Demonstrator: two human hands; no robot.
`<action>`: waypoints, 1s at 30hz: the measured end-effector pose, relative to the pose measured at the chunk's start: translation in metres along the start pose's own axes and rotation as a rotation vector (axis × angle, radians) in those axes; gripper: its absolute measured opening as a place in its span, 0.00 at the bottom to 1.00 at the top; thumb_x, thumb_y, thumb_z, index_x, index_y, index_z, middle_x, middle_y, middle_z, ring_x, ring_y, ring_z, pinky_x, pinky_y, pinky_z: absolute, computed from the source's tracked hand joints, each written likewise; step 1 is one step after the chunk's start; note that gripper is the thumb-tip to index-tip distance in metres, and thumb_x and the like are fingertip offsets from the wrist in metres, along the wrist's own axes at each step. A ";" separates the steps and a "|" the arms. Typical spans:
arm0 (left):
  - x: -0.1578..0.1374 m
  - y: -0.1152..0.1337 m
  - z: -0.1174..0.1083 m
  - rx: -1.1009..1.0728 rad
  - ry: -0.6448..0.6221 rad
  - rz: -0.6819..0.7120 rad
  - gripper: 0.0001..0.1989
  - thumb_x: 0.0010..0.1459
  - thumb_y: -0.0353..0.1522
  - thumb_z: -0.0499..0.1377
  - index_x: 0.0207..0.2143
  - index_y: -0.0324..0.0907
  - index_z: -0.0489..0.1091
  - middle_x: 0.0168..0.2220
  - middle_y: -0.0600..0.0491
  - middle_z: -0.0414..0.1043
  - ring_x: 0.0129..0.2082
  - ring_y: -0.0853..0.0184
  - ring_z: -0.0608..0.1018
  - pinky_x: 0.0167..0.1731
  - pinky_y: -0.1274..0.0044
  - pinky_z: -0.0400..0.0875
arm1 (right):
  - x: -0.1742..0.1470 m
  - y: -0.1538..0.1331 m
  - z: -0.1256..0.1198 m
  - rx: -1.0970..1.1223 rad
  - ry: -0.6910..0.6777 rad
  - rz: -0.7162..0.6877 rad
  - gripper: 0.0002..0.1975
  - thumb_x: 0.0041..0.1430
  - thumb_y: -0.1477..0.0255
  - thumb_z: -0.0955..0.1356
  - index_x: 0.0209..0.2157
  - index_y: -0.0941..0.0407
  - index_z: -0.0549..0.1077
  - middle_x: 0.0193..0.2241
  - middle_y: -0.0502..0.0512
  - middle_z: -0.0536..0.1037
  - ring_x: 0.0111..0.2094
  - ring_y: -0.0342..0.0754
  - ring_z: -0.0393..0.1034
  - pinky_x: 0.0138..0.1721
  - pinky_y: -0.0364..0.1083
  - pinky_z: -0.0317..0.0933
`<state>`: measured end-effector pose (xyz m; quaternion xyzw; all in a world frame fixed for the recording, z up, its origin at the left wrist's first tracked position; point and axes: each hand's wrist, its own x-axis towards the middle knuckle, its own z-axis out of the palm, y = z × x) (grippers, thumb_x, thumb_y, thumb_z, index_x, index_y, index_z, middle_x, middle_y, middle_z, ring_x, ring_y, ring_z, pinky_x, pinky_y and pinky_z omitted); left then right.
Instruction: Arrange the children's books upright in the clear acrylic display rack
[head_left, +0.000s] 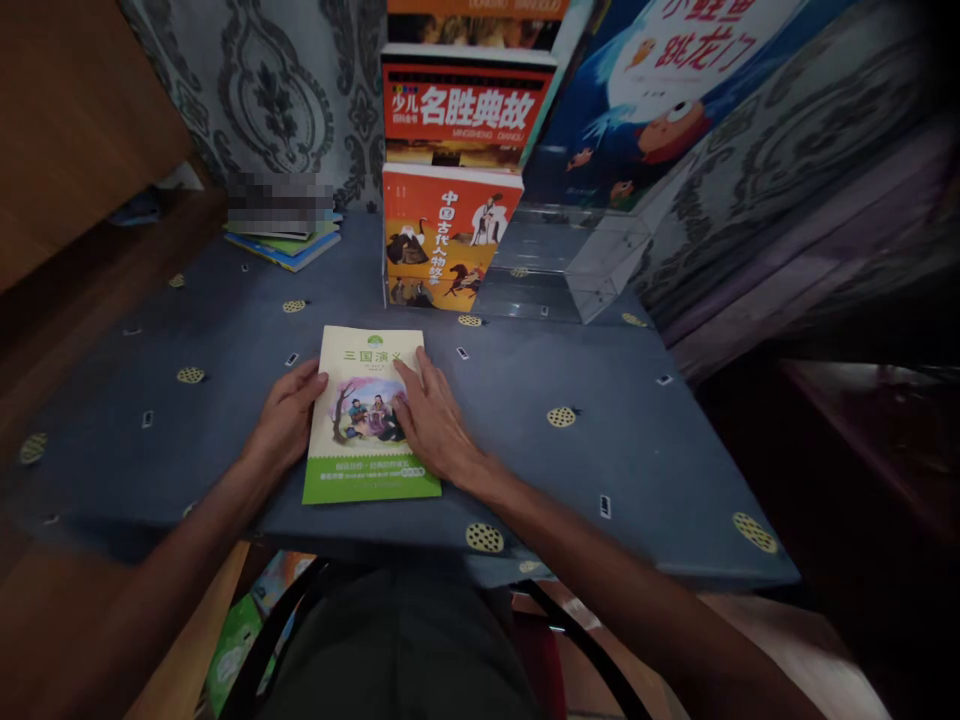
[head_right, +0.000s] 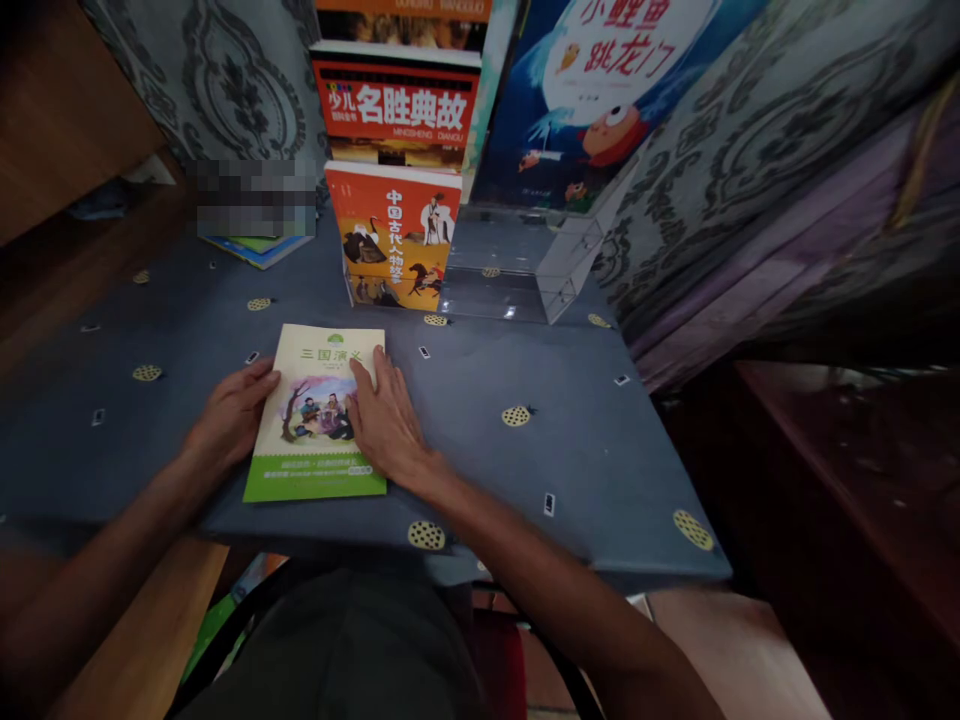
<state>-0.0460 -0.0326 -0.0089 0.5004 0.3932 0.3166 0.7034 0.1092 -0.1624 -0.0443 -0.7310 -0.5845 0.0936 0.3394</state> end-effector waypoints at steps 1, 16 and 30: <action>-0.001 0.001 0.004 -0.048 -0.017 -0.050 0.22 0.51 0.32 0.67 0.49 0.37 0.73 0.46 0.41 0.81 0.48 0.51 0.82 0.47 0.64 0.79 | 0.000 0.001 0.000 0.023 0.011 0.003 0.26 0.72 0.64 0.57 0.67 0.57 0.58 0.72 0.67 0.49 0.72 0.64 0.44 0.68 0.68 0.47; 0.025 0.030 0.056 -0.190 -0.223 0.342 0.24 0.52 0.44 0.71 0.47 0.42 0.73 0.46 0.46 0.82 0.49 0.53 0.82 0.46 0.69 0.79 | 0.021 0.010 -0.026 1.163 0.270 0.270 0.23 0.55 0.52 0.73 0.47 0.52 0.76 0.43 0.55 0.82 0.45 0.54 0.77 0.48 0.56 0.72; 0.033 0.006 0.044 -0.164 -0.332 -0.053 0.28 0.42 0.28 0.72 0.48 0.37 0.74 0.41 0.43 0.82 0.43 0.49 0.83 0.45 0.62 0.80 | 0.021 0.012 -0.023 1.220 0.288 0.342 0.23 0.53 0.53 0.74 0.46 0.51 0.75 0.43 0.55 0.82 0.43 0.55 0.77 0.44 0.56 0.73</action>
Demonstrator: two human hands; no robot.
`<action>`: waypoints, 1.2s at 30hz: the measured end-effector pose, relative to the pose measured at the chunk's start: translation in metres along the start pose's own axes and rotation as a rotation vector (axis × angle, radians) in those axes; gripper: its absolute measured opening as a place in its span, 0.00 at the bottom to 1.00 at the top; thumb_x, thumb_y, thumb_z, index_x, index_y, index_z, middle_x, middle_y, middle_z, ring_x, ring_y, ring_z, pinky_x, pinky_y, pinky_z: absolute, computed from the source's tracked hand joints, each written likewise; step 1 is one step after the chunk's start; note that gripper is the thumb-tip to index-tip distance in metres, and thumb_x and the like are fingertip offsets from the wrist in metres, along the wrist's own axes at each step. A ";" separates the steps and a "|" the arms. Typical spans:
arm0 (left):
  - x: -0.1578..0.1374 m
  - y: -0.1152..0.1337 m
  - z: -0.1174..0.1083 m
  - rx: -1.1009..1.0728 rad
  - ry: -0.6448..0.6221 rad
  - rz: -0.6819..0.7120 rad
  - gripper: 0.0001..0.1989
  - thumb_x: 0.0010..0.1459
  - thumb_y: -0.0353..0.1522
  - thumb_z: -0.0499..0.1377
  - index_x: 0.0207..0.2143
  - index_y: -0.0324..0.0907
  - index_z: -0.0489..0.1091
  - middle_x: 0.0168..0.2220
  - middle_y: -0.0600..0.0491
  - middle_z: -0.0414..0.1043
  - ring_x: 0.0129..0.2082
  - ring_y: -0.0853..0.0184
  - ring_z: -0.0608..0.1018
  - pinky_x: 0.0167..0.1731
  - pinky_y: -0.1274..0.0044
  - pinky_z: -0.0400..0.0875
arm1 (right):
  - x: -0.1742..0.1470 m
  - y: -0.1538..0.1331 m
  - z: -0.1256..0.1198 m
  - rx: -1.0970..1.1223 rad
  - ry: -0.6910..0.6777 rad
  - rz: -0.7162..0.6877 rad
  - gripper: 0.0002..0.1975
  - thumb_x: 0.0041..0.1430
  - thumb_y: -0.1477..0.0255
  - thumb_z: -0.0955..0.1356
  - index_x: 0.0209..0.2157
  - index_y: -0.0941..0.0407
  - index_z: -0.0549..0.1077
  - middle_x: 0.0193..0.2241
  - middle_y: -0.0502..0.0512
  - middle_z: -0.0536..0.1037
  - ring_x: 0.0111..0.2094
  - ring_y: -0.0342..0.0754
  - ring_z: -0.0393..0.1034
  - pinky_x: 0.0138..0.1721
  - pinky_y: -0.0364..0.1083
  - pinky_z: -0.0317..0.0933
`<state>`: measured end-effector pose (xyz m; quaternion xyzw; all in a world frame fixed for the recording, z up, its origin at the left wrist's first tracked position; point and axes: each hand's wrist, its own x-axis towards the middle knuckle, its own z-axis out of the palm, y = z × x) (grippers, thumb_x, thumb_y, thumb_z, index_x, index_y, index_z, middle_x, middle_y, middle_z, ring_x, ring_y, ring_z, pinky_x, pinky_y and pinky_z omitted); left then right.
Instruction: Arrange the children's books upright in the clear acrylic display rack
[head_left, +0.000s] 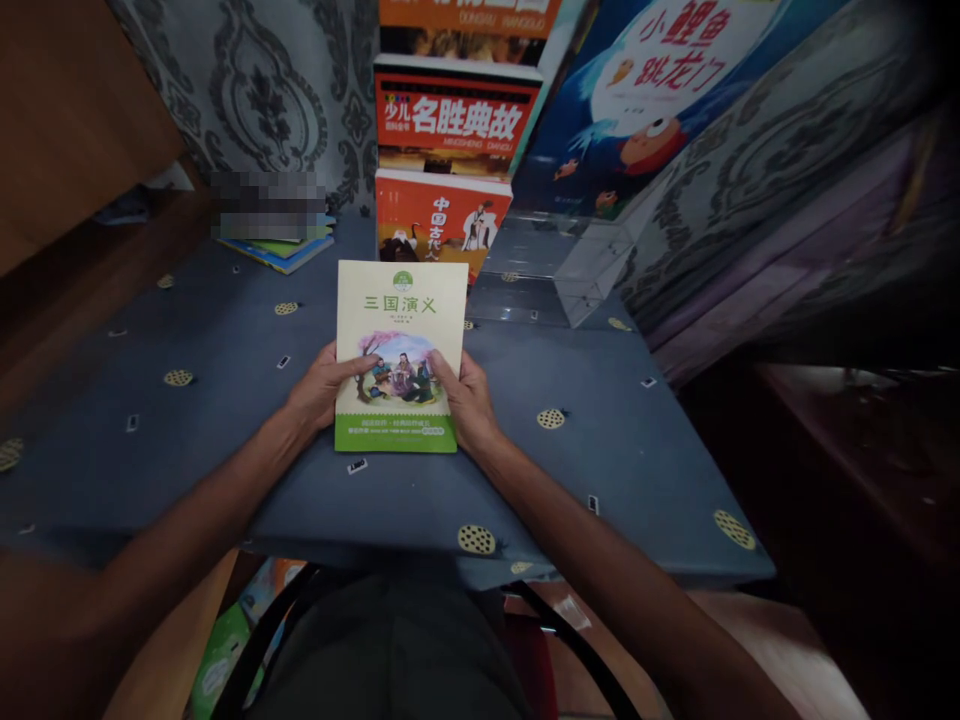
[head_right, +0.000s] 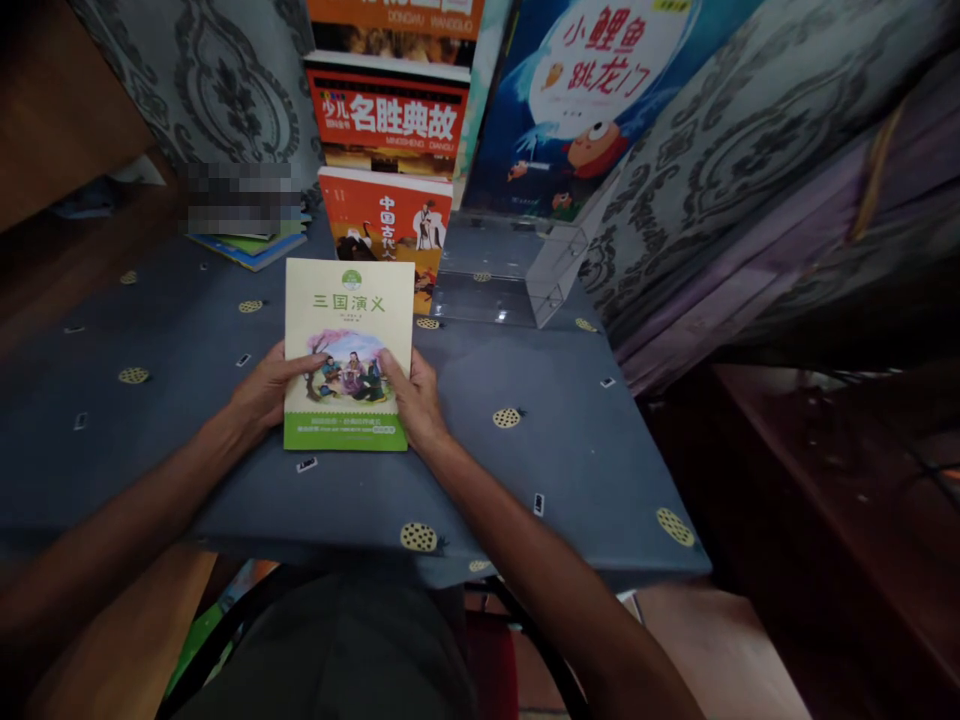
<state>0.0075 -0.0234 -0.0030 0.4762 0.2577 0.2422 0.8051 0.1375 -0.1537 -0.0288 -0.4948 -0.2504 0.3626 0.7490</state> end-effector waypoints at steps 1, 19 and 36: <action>0.001 0.000 0.001 -0.004 0.013 -0.001 0.27 0.42 0.28 0.72 0.48 0.37 0.74 0.41 0.43 0.82 0.42 0.50 0.84 0.45 0.62 0.80 | 0.000 0.001 -0.001 -0.001 0.002 0.003 0.23 0.53 0.53 0.74 0.46 0.51 0.75 0.42 0.54 0.82 0.43 0.55 0.77 0.44 0.56 0.73; 0.002 -0.004 0.004 -0.013 0.024 0.019 0.24 0.41 0.27 0.70 0.44 0.36 0.75 0.40 0.43 0.82 0.44 0.48 0.83 0.45 0.60 0.80 | 0.000 -0.001 -0.001 -0.055 0.000 0.050 0.25 0.53 0.51 0.73 0.47 0.51 0.75 0.44 0.56 0.82 0.48 0.58 0.76 0.43 0.56 0.73; -0.003 -0.002 0.001 -0.020 -0.047 -0.015 0.25 0.43 0.31 0.70 0.47 0.37 0.75 0.41 0.42 0.82 0.43 0.47 0.83 0.43 0.60 0.80 | 0.002 0.000 -0.004 -0.059 0.010 0.085 0.26 0.52 0.53 0.74 0.49 0.52 0.75 0.42 0.57 0.83 0.46 0.59 0.77 0.40 0.57 0.73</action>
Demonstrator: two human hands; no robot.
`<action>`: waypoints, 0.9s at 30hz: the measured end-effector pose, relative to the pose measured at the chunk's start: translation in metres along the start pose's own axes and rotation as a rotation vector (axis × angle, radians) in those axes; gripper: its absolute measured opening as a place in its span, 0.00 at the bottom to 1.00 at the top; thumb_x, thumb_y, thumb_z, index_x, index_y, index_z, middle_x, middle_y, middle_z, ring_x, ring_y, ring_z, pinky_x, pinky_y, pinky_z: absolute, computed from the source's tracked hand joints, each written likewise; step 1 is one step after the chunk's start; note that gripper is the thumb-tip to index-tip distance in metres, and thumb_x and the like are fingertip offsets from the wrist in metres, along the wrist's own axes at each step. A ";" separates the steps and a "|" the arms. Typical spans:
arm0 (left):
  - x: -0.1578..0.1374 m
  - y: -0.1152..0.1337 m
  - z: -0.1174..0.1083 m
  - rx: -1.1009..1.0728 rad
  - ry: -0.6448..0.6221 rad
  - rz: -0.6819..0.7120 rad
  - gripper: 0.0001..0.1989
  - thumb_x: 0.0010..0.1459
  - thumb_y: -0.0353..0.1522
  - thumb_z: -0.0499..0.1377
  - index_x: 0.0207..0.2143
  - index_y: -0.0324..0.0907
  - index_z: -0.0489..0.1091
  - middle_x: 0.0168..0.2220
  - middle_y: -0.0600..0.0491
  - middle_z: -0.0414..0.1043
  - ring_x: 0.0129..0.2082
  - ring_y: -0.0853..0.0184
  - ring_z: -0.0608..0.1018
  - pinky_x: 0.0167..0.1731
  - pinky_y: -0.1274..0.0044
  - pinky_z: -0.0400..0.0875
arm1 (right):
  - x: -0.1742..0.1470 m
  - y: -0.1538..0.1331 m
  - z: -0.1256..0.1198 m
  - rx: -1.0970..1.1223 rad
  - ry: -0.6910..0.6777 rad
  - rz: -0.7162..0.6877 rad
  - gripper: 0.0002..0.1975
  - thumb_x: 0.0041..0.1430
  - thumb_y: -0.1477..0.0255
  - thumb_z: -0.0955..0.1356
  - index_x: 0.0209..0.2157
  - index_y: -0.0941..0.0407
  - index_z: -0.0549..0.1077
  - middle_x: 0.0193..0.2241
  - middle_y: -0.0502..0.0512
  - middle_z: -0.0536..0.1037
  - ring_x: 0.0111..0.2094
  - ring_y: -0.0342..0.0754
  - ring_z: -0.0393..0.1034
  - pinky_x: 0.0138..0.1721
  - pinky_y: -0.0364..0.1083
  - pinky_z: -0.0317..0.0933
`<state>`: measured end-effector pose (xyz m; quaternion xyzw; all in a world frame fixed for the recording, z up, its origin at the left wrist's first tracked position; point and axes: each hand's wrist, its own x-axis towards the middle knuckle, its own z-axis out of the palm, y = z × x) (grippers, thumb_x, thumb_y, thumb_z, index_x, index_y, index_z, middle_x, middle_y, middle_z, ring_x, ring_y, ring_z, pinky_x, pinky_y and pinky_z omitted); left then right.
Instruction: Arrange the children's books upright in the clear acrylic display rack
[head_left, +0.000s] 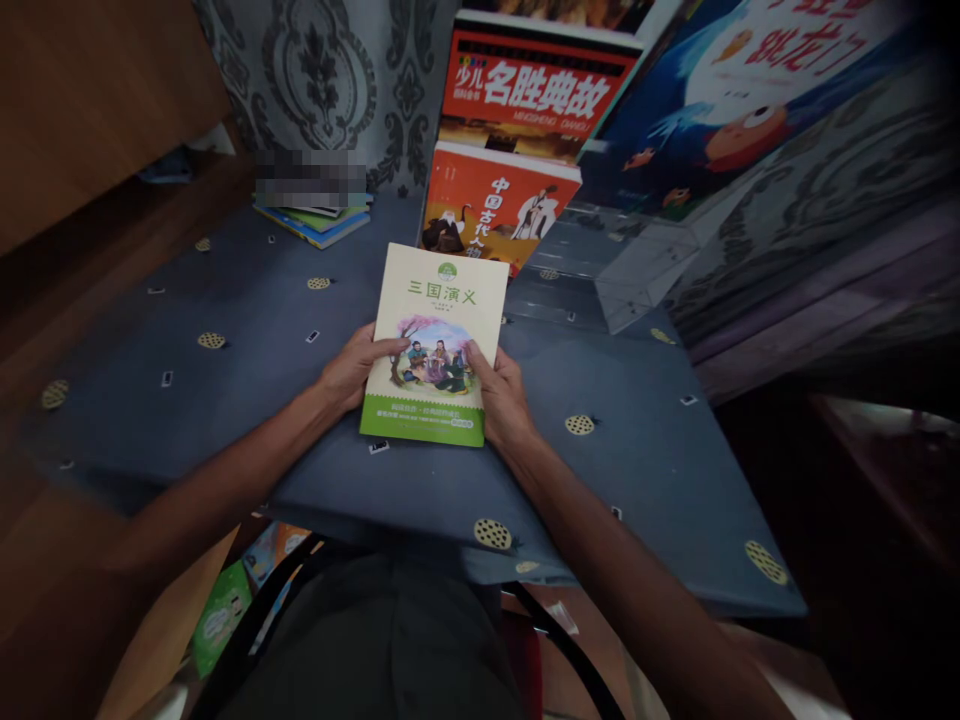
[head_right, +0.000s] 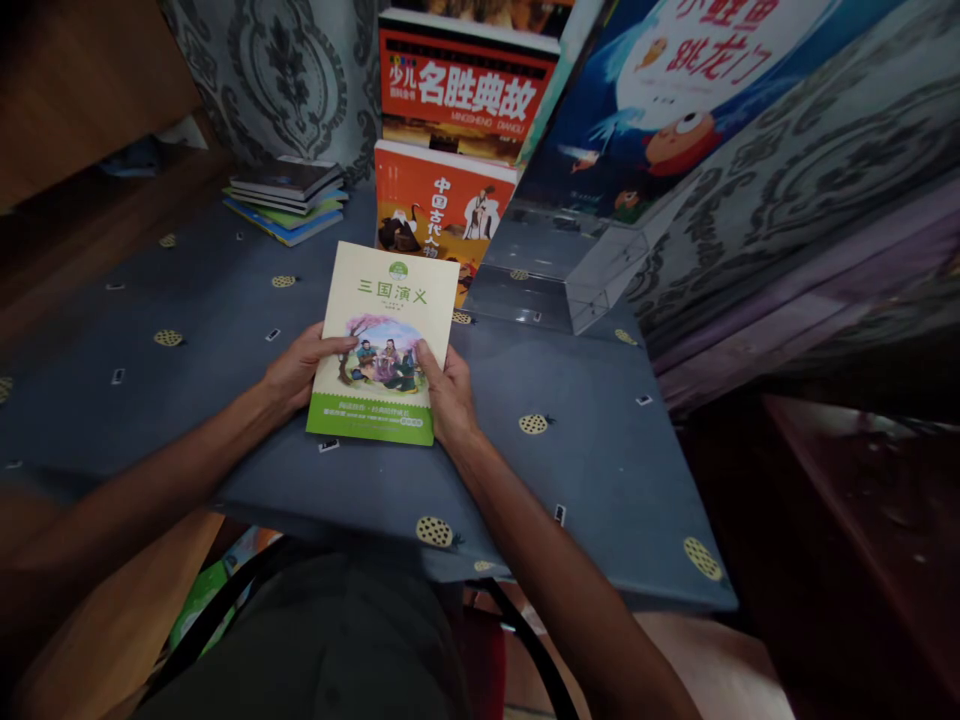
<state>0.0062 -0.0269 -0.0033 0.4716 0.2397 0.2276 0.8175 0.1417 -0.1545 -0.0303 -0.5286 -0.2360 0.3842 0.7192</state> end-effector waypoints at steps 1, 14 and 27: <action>0.000 0.000 0.000 -0.001 0.001 0.002 0.25 0.43 0.31 0.70 0.46 0.37 0.75 0.41 0.43 0.83 0.43 0.47 0.83 0.43 0.60 0.80 | 0.000 0.000 0.000 -0.015 -0.003 -0.001 0.26 0.53 0.53 0.73 0.49 0.52 0.75 0.41 0.57 0.83 0.45 0.59 0.77 0.40 0.56 0.73; 0.000 -0.002 -0.001 -0.011 0.001 0.008 0.24 0.45 0.30 0.69 0.48 0.37 0.75 0.42 0.42 0.82 0.46 0.47 0.83 0.45 0.61 0.80 | -0.001 0.000 -0.001 -0.021 -0.025 0.000 0.25 0.54 0.51 0.72 0.47 0.52 0.74 0.43 0.57 0.82 0.45 0.57 0.77 0.40 0.56 0.74; -0.006 0.002 0.007 -0.017 0.071 -0.009 0.22 0.48 0.35 0.72 0.46 0.38 0.75 0.39 0.44 0.84 0.36 0.53 0.85 0.37 0.67 0.83 | -0.001 -0.007 0.004 0.173 -0.026 0.005 0.26 0.45 0.53 0.78 0.42 0.53 0.76 0.37 0.54 0.85 0.39 0.56 0.80 0.40 0.53 0.75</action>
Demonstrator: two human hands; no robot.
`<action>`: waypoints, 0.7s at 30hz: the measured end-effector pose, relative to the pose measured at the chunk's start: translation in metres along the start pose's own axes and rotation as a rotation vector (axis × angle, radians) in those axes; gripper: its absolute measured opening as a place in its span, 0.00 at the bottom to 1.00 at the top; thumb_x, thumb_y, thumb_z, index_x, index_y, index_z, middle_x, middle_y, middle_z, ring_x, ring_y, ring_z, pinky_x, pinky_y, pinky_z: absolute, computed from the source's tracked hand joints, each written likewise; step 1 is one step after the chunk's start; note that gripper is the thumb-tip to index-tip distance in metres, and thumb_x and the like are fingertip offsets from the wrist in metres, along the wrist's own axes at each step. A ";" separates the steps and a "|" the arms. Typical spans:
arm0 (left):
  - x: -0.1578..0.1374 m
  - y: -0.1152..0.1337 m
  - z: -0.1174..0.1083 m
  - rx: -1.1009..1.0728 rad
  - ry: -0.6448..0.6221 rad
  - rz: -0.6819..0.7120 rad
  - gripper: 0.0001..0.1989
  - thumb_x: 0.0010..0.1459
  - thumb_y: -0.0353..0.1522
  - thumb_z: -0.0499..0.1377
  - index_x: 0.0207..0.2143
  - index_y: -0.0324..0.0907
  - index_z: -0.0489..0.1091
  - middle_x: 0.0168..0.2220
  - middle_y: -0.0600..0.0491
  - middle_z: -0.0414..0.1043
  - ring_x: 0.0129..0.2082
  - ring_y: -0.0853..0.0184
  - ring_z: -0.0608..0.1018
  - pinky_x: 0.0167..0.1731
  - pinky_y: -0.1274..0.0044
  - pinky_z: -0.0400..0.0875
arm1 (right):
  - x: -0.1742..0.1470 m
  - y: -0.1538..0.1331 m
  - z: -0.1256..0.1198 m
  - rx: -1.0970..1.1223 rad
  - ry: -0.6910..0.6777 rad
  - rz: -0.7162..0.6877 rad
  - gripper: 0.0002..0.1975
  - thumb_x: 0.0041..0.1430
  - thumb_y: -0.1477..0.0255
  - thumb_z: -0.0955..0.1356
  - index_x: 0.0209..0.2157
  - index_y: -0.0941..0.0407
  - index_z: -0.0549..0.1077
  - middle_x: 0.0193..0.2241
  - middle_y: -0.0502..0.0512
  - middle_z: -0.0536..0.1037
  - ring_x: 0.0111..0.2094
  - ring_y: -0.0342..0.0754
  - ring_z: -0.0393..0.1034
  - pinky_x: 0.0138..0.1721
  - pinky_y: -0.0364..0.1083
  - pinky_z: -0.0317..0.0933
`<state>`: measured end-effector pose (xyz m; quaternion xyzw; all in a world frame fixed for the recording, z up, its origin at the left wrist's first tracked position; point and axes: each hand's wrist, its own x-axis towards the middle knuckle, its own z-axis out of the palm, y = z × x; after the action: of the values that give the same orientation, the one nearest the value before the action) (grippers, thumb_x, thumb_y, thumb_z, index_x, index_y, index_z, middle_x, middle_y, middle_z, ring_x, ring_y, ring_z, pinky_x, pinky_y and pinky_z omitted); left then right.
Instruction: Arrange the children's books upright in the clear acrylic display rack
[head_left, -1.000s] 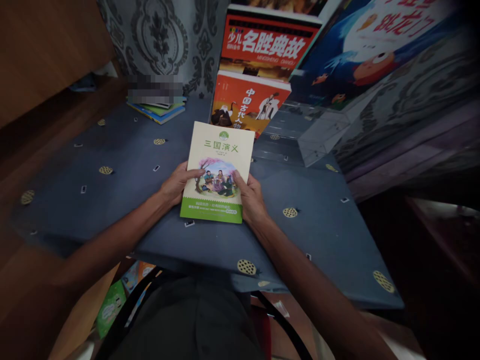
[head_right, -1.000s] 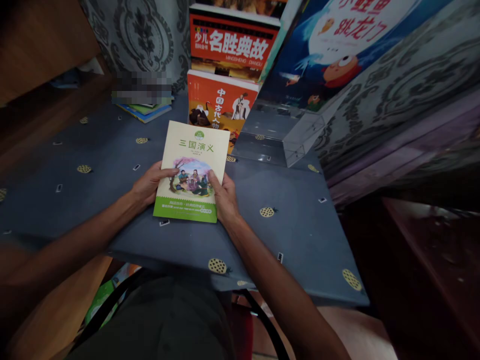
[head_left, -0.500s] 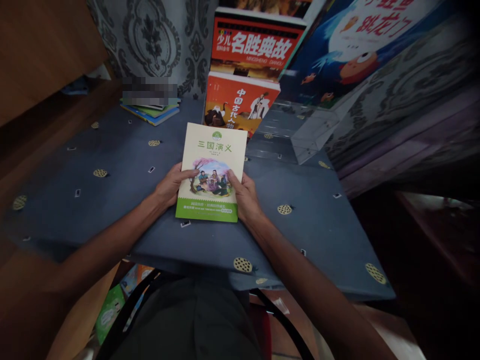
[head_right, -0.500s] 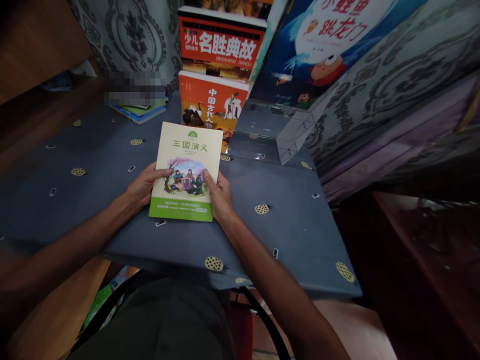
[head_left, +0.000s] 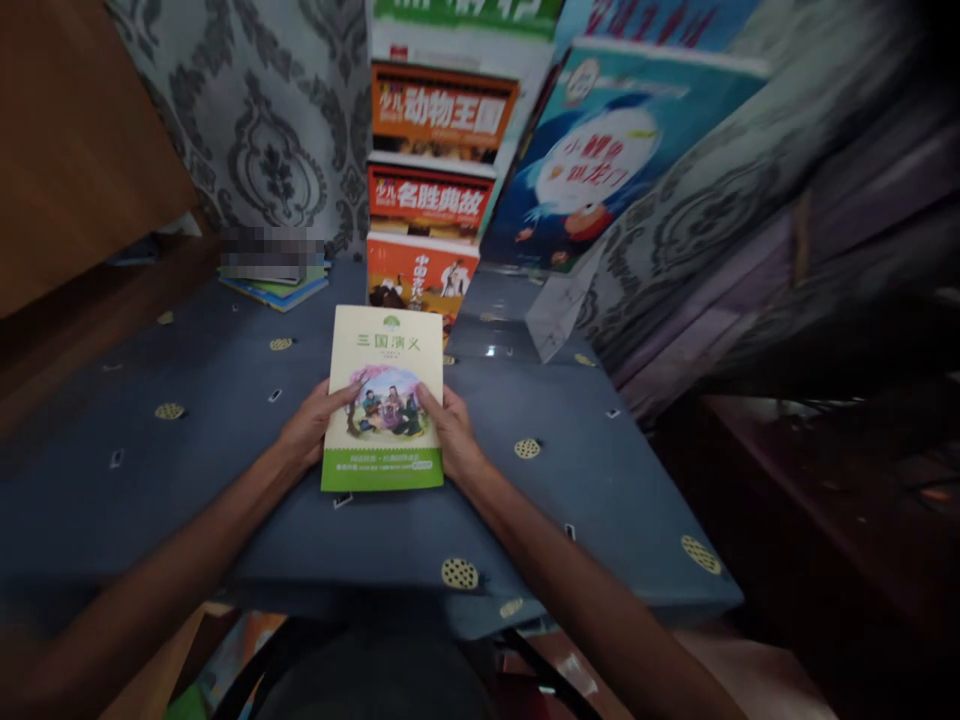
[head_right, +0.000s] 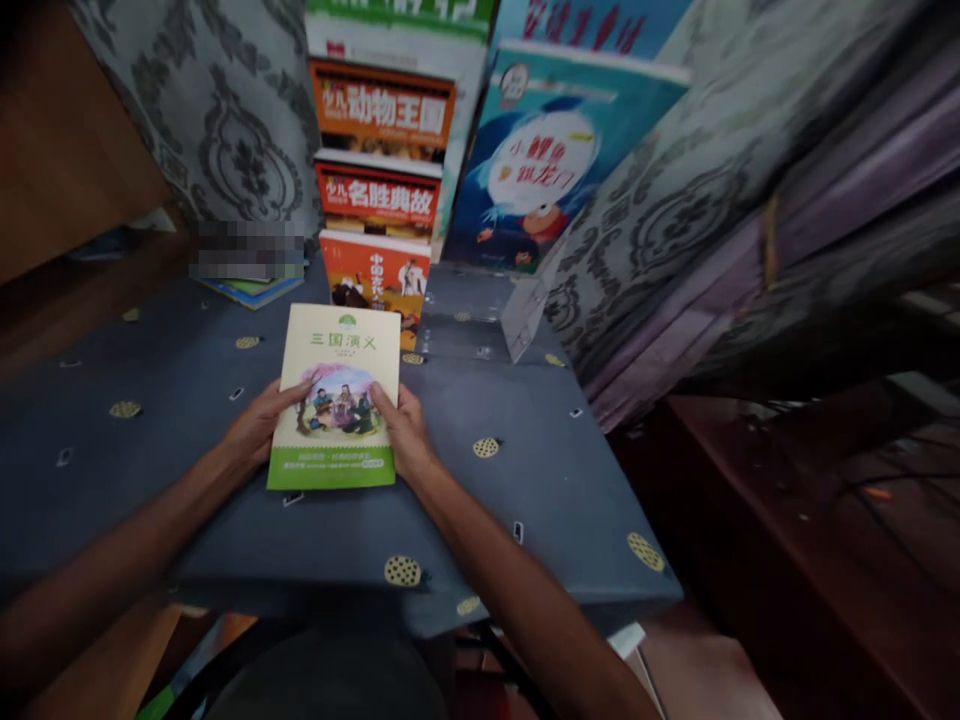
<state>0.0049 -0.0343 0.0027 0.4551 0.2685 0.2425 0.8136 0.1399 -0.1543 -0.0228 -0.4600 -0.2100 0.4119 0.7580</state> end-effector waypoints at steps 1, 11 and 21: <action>-0.001 0.001 0.001 0.010 0.007 -0.014 0.23 0.47 0.35 0.72 0.47 0.38 0.75 0.39 0.44 0.84 0.36 0.53 0.85 0.36 0.68 0.83 | -0.001 -0.001 0.000 -0.002 -0.002 -0.017 0.26 0.45 0.53 0.78 0.43 0.53 0.76 0.38 0.54 0.85 0.39 0.56 0.80 0.40 0.53 0.75; -0.013 0.017 0.024 0.150 0.014 -0.055 0.36 0.36 0.38 0.78 0.49 0.39 0.75 0.41 0.44 0.84 0.38 0.48 0.85 0.33 0.69 0.82 | -0.008 -0.028 -0.006 -0.253 -0.064 -0.370 0.23 0.59 0.51 0.70 0.49 0.52 0.77 0.42 0.54 0.83 0.44 0.55 0.77 0.50 0.53 0.70; 0.002 0.022 0.049 0.412 -0.115 0.226 0.25 0.39 0.48 0.74 0.37 0.43 0.82 0.42 0.47 0.84 0.46 0.46 0.82 0.47 0.65 0.79 | -0.023 -0.058 -0.029 -0.518 -0.019 -0.626 0.19 0.67 0.56 0.64 0.52 0.50 0.76 0.45 0.55 0.81 0.45 0.56 0.75 0.52 0.53 0.68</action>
<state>0.0359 -0.0526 0.0428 0.6517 0.2127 0.2458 0.6853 0.1718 -0.2025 0.0147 -0.5457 -0.4438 0.0990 0.7039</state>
